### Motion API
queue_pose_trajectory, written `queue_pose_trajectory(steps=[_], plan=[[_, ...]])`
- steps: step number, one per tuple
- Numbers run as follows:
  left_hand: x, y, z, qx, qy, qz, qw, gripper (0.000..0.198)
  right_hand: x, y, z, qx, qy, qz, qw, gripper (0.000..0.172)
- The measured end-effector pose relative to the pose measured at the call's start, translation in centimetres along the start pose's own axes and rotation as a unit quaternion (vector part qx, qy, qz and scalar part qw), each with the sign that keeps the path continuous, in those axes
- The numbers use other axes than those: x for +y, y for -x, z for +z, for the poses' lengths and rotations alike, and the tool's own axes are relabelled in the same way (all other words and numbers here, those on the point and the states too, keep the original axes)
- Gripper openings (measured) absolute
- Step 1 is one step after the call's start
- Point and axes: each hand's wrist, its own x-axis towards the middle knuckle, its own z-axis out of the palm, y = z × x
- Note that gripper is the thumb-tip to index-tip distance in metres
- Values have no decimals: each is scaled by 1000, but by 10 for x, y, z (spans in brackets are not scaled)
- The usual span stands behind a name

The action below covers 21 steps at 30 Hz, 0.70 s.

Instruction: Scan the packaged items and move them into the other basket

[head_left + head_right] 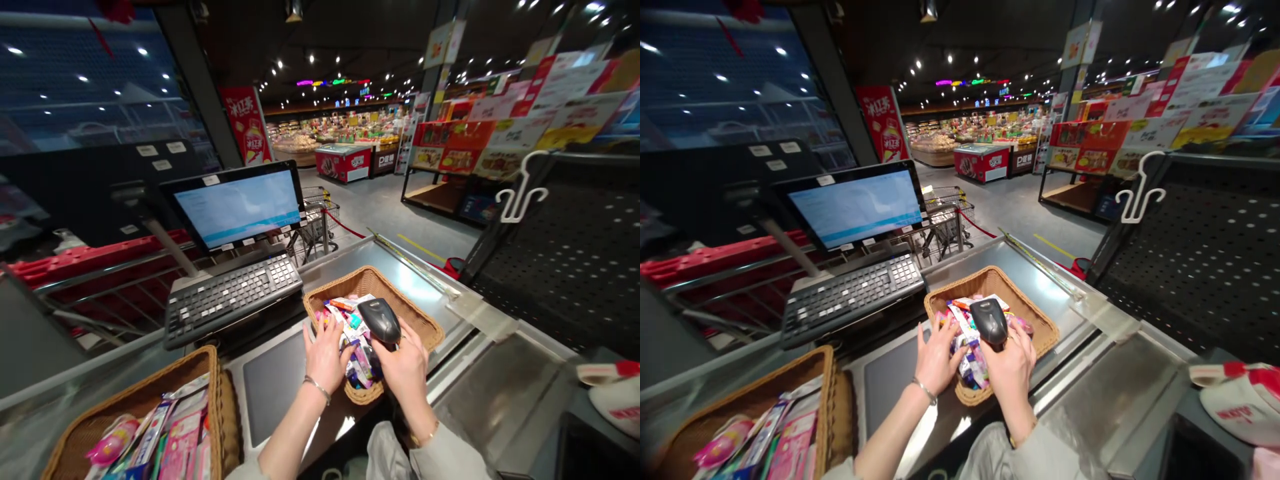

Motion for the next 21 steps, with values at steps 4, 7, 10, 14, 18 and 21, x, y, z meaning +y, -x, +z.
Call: queue_pose_trajectory(steps=[4,7,10,14,18,21], plan=[[-11,22,-21,13,2,-40,999,47,-24,15,11,-27,-22,-36,999,42],[-25,40,-36,23,-8,-75,997,47,-41,26,20,-58,-44,-58,996,41],[-39,60,-49,33,-23,-109,993,47,-57,37,30,-83,-73,-92,990,40],[-55,90,-68,39,-31,-144,988,54,-72,56,43,-97,-95,-141,981,39],[-68,120,-85,41,-39,-192,980,57,-81,77,56,-143,-102,-182,968,37],[-79,141,-94,48,-44,-230,971,56,-89,91,63,-169,-109,-210,957,35]])
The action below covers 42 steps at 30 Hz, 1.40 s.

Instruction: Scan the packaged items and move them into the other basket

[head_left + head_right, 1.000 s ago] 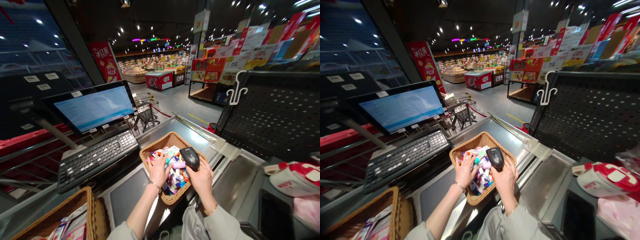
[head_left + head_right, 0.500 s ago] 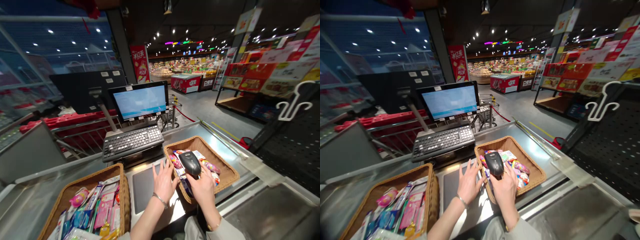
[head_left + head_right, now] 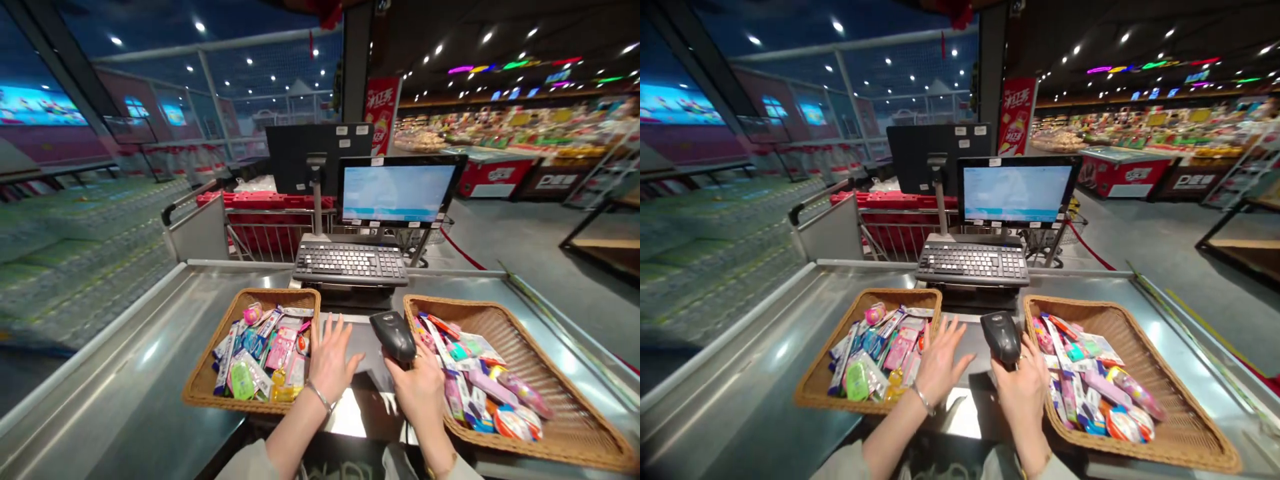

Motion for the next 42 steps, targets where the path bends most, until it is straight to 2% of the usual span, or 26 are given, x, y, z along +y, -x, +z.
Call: queue_pose_trajectory(steps=[9,22,26,30,32,35,38,42], plan=[[-65,35,-15,4,-40,-103,994,57,-33,13,26,-65,-15,-50,997,32],[-158,74,-42,-19,-130,-211,969,54,-45,27,45,-115,-13,-68,991,30],[-195,76,-57,-53,-150,-191,969,46,-44,27,45,-117,-12,-75,990,29],[-226,71,-72,-131,-148,-132,971,30,-41,27,45,-123,-18,-90,988,29],[-233,67,-76,-170,-138,-98,971,24,-40,28,46,-123,-17,-92,988,29],[-233,61,-77,-196,-130,-52,971,17,-38,29,47,-121,-8,-86,989,29],[-225,55,-69,-226,-132,-14,965,21,-40,30,47,-120,-2,-76,990,30],[-221,49,-54,-252,-154,-12,955,22,-42,31,46,-122,6,-59,991,32]])
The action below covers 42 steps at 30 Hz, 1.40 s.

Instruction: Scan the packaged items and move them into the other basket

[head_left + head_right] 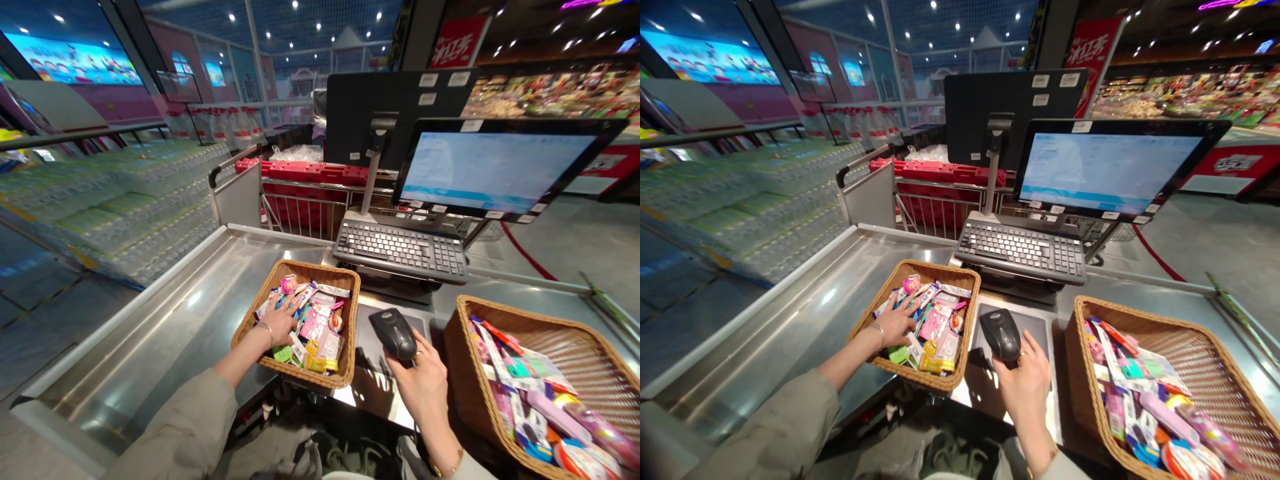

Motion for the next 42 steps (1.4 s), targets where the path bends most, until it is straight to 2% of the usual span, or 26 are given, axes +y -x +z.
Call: queue_pose_trajectory(steps=[5,9,14,20,25,28,31,37,42], plan=[[-1,-9,7,1,14,24,1000,26,1,1,-1,-6,-7,12,1000,33],[-8,-7,-2,8,40,38,998,18,3,2,-3,-4,-5,23,1000,36],[-18,-14,-17,47,74,-56,995,12,2,1,-2,11,-8,33,999,35],[-16,-37,-4,79,84,-131,985,17,-2,1,-3,13,-14,45,999,34],[-10,-34,0,91,82,-91,988,19,1,1,-6,18,-15,48,999,33],[-10,-30,0,84,75,-63,992,28,4,2,-7,21,-19,37,999,32],[-11,-31,1,74,67,-59,993,27,4,2,-7,24,-18,36,999,31],[-15,-45,-2,54,45,-38,997,46,0,4,-10,24,-21,30,999,26],[-23,-61,-4,6,38,-21,999,44,5,7,-15,21,-13,21,999,26]])
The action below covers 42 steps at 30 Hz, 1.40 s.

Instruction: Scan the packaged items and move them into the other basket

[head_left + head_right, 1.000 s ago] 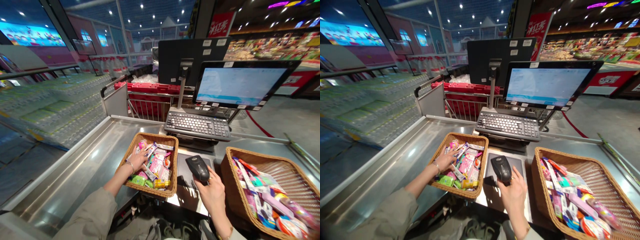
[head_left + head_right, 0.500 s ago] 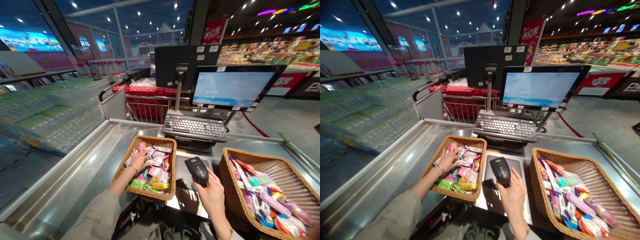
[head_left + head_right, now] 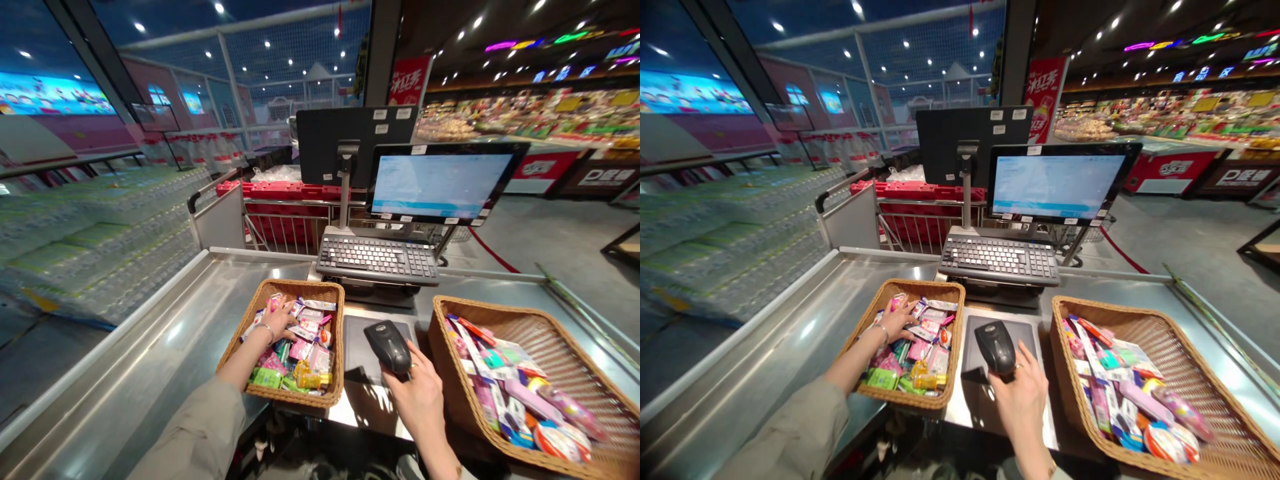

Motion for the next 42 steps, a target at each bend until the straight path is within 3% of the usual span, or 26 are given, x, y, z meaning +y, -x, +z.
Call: queue_pose_trajectory(steps=[9,16,18,22,30,36,42], plan=[[0,-14,7,-22,6,-6,1000,38,8,7,-9,17,20,30,999,28],[17,0,-13,73,0,-9,997,35,9,7,-12,20,18,34,999,31],[28,6,-20,114,-8,-16,993,32,6,5,-12,23,16,28,999,30],[60,17,-33,247,-13,-23,969,19,-2,1,-13,23,5,14,1000,24],[132,20,-53,408,4,0,913,10,-16,-4,-19,27,6,-11,1000,20],[166,11,-56,468,8,33,883,12,-19,-8,-25,41,24,-31,998,26],[184,4,-61,485,23,49,873,13,-18,-7,-28,42,34,-46,997,25]])
